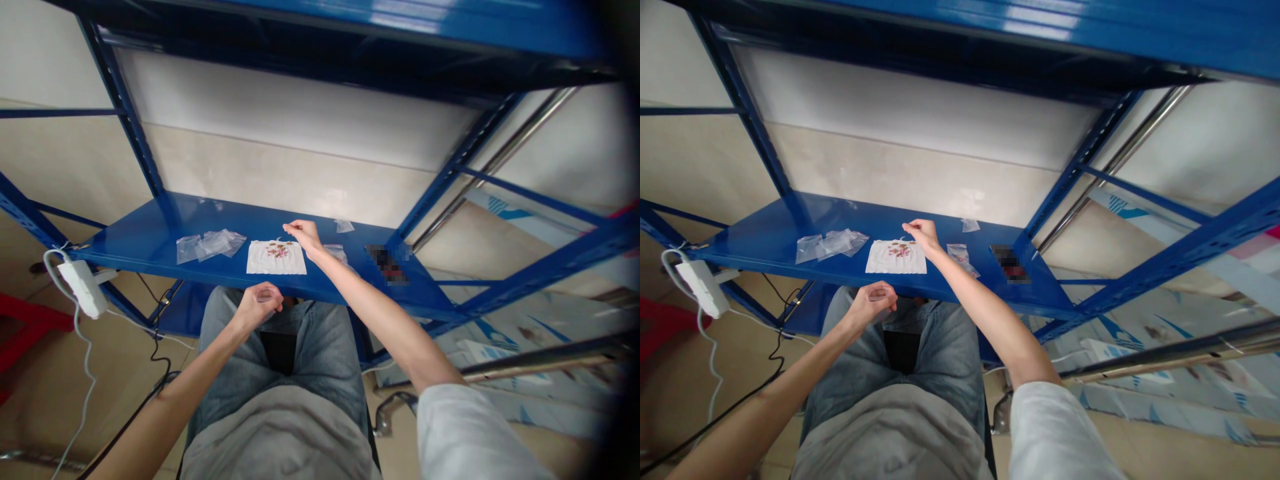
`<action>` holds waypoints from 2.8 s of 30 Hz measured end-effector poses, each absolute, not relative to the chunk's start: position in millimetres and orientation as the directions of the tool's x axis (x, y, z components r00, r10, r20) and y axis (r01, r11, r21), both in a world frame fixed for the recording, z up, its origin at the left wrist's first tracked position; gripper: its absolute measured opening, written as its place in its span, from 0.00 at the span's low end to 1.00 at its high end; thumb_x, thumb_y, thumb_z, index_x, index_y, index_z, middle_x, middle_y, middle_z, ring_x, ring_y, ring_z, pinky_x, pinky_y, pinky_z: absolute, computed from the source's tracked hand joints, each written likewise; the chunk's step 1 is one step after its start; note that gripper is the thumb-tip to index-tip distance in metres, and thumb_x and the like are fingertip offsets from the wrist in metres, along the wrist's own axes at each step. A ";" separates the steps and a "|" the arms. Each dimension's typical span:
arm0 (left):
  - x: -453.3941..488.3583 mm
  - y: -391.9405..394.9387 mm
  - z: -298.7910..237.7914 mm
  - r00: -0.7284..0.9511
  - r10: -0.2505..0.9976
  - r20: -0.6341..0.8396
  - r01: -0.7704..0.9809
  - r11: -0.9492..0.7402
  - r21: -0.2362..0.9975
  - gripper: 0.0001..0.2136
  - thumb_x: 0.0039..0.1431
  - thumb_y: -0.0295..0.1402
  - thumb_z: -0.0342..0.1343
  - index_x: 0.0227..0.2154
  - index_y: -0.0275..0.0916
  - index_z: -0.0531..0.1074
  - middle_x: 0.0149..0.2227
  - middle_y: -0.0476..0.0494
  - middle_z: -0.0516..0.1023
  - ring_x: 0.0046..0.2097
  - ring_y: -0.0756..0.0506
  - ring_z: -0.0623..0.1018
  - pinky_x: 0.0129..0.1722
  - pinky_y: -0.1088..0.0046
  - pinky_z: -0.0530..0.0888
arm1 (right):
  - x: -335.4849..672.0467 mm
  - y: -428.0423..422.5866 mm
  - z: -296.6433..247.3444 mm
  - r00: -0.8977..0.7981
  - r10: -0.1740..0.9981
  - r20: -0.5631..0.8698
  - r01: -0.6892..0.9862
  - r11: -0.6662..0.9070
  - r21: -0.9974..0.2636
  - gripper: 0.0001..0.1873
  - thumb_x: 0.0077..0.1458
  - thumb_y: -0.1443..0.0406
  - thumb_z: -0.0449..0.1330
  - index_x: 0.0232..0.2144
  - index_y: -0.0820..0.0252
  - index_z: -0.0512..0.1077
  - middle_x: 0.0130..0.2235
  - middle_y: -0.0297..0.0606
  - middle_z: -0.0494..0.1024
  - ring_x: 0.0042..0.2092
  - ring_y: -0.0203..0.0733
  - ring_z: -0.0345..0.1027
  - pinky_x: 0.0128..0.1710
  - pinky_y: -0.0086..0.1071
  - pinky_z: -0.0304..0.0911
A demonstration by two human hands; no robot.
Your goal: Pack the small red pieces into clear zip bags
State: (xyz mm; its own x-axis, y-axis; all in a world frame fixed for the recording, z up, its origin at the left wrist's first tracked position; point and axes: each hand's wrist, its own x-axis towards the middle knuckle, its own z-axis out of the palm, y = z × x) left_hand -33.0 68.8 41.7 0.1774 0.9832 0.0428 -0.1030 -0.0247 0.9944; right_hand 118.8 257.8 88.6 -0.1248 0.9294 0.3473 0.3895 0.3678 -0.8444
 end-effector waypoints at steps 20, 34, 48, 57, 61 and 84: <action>-30.4 63.5 45.5 0.278 0.960 -0.013 -0.188 0.068 0.980 0.15 0.51 0.42 0.63 0.33 0.35 0.73 0.26 0.43 0.77 0.25 0.50 0.73 0.24 0.76 0.68 | 126.9 189.4 85.8 -0.426 0.800 0.423 0.492 0.597 -0.634 0.08 0.54 0.64 0.61 0.27 0.61 0.78 0.29 0.37 0.80 0.31 0.40 0.71 0.34 0.30 0.61; -29.0 67.4 37.5 0.303 0.951 -0.056 -0.293 0.149 0.944 0.14 0.52 0.43 0.63 0.30 0.36 0.71 0.26 0.44 0.77 0.25 0.50 0.74 0.25 0.76 0.70 | 137.4 238.4 36.7 -0.345 0.834 0.430 0.630 0.545 -0.553 0.09 0.50 0.59 0.65 0.26 0.59 0.78 0.29 0.37 0.80 0.32 0.39 0.72 0.32 0.28 0.59; -34.3 73.5 36.7 0.307 0.948 -0.088 -0.211 0.158 0.965 0.15 0.47 0.41 0.66 0.29 0.35 0.72 0.28 0.43 0.77 0.26 0.50 0.74 0.23 0.77 0.68 | 115.8 165.3 102.7 -0.674 0.664 0.325 0.283 0.638 -0.716 0.07 0.51 0.63 0.65 0.30 0.63 0.79 0.31 0.37 0.80 0.33 0.38 0.69 0.34 0.29 0.60; -36.5 69.4 41.3 0.314 0.949 -0.018 -0.216 0.090 0.972 0.11 0.51 0.39 0.64 0.29 0.35 0.73 0.28 0.42 0.78 0.29 0.49 0.75 0.30 0.76 0.71 | 115.1 167.1 103.3 -0.636 0.685 0.355 0.343 0.663 -0.665 0.07 0.55 0.66 0.61 0.30 0.63 0.78 0.32 0.37 0.80 0.34 0.38 0.70 0.36 0.29 0.61; -35.9 70.5 40.8 0.308 0.951 -0.038 -0.232 0.114 0.966 0.13 0.51 0.40 0.64 0.34 0.34 0.74 0.29 0.42 0.78 0.28 0.49 0.75 0.28 0.76 0.70 | 125.6 216.1 87.8 -0.435 0.804 0.405 0.399 0.576 -0.714 0.06 0.54 0.68 0.60 0.31 0.64 0.78 0.33 0.39 0.81 0.34 0.38 0.73 0.37 0.29 0.64; -37.0 74.7 41.9 0.286 0.958 -0.036 -0.293 0.123 0.948 0.14 0.53 0.43 0.63 0.30 0.36 0.73 0.28 0.44 0.77 0.28 0.50 0.75 0.30 0.76 0.72 | 147.9 288.9 47.6 -0.275 0.890 0.363 0.705 0.444 -0.553 0.04 0.48 0.70 0.63 0.27 0.61 0.79 0.28 0.38 0.80 0.31 0.39 0.72 0.31 0.28 0.60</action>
State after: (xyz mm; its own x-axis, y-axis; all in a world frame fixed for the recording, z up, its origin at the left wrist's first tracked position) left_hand -37.0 74.7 41.9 0.2855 0.9577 -0.0361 -0.2929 0.1231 0.9482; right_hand 147.9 288.9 47.6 -0.2750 0.8901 0.3634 0.7052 0.4436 -0.5530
